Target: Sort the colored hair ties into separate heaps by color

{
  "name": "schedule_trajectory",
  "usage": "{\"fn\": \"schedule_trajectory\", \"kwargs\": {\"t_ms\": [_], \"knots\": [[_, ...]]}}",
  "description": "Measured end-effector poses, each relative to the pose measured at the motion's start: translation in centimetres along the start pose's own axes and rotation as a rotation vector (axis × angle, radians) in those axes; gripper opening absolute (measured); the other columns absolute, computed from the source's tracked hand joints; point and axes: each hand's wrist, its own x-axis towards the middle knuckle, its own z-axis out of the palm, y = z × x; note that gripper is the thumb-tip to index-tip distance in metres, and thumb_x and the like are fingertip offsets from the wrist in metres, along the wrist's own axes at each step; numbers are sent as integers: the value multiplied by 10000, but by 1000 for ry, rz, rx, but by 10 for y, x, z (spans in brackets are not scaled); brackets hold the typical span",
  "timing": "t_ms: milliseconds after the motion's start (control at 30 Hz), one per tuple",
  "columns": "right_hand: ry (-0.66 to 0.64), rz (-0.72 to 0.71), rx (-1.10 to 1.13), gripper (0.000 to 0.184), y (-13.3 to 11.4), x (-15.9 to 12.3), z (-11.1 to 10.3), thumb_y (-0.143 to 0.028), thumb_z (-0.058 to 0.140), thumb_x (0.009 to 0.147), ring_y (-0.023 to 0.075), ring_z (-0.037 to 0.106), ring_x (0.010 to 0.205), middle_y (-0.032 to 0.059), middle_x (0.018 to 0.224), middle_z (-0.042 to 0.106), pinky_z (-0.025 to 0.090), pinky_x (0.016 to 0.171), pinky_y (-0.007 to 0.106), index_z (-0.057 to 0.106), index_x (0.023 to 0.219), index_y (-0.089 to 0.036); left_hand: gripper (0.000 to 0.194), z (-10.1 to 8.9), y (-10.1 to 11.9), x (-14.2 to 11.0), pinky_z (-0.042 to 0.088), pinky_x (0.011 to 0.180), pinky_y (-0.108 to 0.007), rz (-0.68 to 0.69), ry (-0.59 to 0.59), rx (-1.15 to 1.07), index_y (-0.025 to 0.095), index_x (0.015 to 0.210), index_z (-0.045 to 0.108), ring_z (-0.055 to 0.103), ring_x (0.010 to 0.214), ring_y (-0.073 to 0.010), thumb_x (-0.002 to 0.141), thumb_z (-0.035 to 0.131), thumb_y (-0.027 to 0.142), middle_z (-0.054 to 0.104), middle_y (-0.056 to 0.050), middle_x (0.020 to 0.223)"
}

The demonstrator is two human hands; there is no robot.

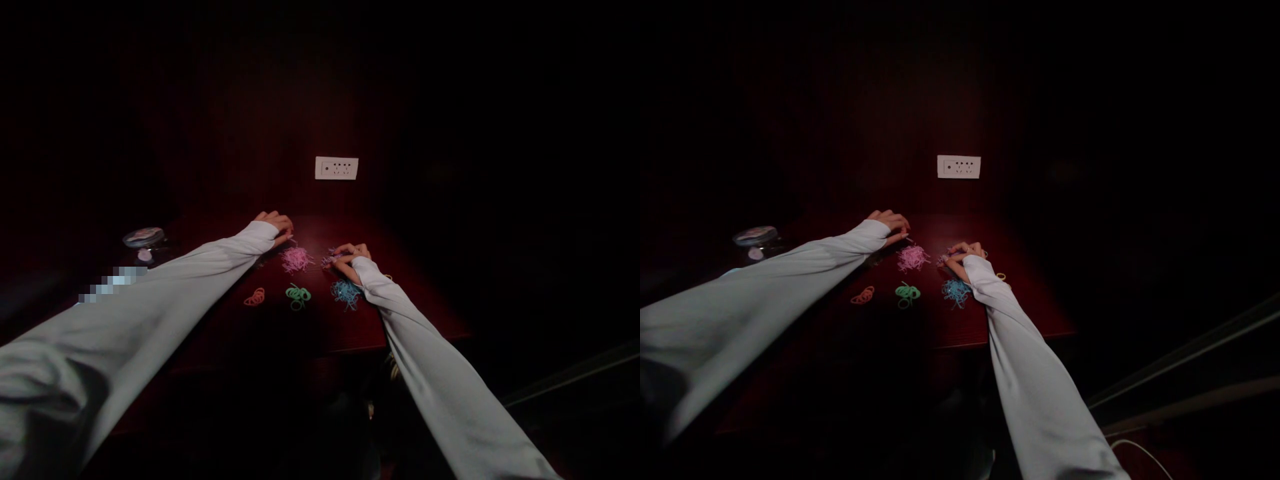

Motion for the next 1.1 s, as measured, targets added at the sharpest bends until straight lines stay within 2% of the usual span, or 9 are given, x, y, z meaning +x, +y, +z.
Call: {"fn": "schedule_trajectory", "kwargs": {"t_ms": [133, 233, 333, 467, 633, 733, 967, 1100], "knots": [[186, 94, 7, 289, 13, 5, 7, -450, 624, 1013, 287, 475, 1090, 61, 1098, 741, 358, 1005, 479, 860, 906, -322, 244, 0, 1, -10, 356, 883, -362, 61, -29, -22, 221, 940, 680, 590, 1074, -234, 1028, 511, 372, 762, -52, 1228], [245, 147, 9, 199, 23, 9, 11, -397, 690, 958, 296, 484, 1081, 75, 1048, 729, 367, 988, 469, 850, 894, -296, 250, -2, 7, -11, 350, 875, -370, 84, -38, -2, 222, 901, 673, 591, 1052, -236, 1015, 528, 390, 763, -47, 1191], [195, 114, 10, 116, 25, 9, 12, -367, 788, 871, 303, 481, 1104, 71, 1070, 717, 365, 993, 465, 859, 948, -315, 225, -4, 14, -9, 348, 868, -382, 73, -22, 11, 227, 929, 675, 588, 1033, -245, 1003, 540, 391, 756, -55, 1185], [126, 76, -2, 164, 20, 7, 8, -339, 863, 800, 301, 477, 1120, 65, 1112, 709, 353, 1007, 464, 865, 964, -330, 184, -2, 31, -1, 349, 885, -390, 124, -1, -21, 242, 1013, 692, 582, 1068, -254, 994, 553, 362, 745, -54, 1229], [75, 69, -22, 138, 14, 8, 2, -374, 838, 826, 301, 485, 1104, 72, 1110, 703, 367, 981, 460, 864, 950, -321, 234, 8, 64, 9, 350, 907, -401, 245, -51, -63, 273, 1144, 714, 562, 1112, -270, 974, 597, 383, 734, -53, 1292], [72, 83, -27, 141, 12, 9, -1, -346, 798, 852, 308, 491, 1125, 82, 1078, 706, 371, 985, 461, 863, 969, -300, 272, 12, 77, 13, 356, 907, -403, 259, -61, -72, 272, 1187, 720, 559, 1116, -272, 967, 610, 390, 721, -60, 1327], [74, 89, -20, 161, 3, 10, -4, -314, 763, 864, 305, 507, 1108, 89, 1050, 721, 373, 988, 455, 853, 992, -276, 263, 17, 78, 15, 363, 884, -390, 251, -60, -55, 255, 1133, 735, 571, 1105, -266, 953, 648, 425, 721, -65, 1295], [73, 64, -7, 155, -2, 10, -3, -352, 753, 883, 297, 503, 1107, 75, 1063, 722, 371, 996, 441, 851, 989, -295, 220, 19, 77, 15, 367, 880, -385, 238, -70, -56, 258, 1107, 739, 569, 1109, -267, 956, 641, 385, 729, -60, 1283]]}}
